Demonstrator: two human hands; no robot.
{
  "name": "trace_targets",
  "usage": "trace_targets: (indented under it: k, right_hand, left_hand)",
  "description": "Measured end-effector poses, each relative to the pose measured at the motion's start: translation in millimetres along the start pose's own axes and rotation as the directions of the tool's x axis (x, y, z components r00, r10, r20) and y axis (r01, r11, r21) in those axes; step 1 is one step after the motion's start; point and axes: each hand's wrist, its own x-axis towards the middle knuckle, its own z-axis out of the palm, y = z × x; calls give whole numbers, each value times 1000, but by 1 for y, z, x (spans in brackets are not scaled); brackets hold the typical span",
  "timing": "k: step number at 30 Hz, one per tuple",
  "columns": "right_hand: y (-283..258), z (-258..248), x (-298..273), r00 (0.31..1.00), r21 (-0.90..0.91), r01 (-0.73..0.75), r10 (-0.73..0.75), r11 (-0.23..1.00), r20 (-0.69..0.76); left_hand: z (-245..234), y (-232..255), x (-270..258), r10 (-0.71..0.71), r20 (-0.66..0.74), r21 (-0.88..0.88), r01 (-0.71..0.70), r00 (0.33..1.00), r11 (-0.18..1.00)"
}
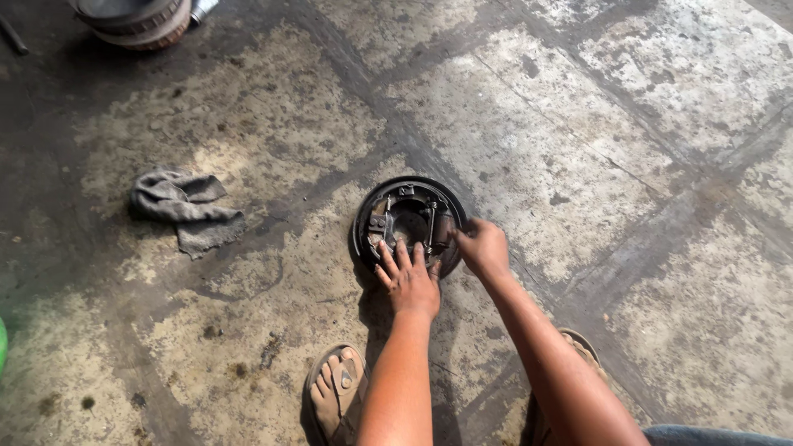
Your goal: The person wipes a circular metal brake drum with a cloth, then uses a small metal tool to scrape and clean the internal components. The person continues to clean the part by hand and with the tool, focusing on the inner surfaces and edges.
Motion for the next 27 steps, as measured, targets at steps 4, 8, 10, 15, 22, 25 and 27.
trace_targets:
  k: [4,8,10,15,22,25,27]
  right_hand:
    - [0,6,-9,997,52,30,-26,998,-79]
    - [0,5,-5,999,17,30,-30,999,-31]
    - [3,5,-2,997,26,42,-40,999,-68]
    - [3,6,-10,994,-8,96,-96,995,-56]
    - [-3,7,-7,983,1,124,-123,992,-134]
    - [-6,4,-13,977,-19,169,-170,985,-128]
    - [-6,-3,-23,978,-82,172,-180,982,-106]
  left_hand:
    - [3,1,-1,2,-12,-22,-2,1000,1000]
    - [1,-1,1,5,-15,0,-5,1000,1000]
    - [7,0,1,11,-30,-10,-11,999,1000]
    - [9,-2,1,32,-80,5,-31,996,999]
    - [13,-2,4,94,-124,100,-82,988,992]
    - [11,1,5,148,-35,230,-136,988,964]
    - [19,6,-4,194,15,286,-191,981,939]
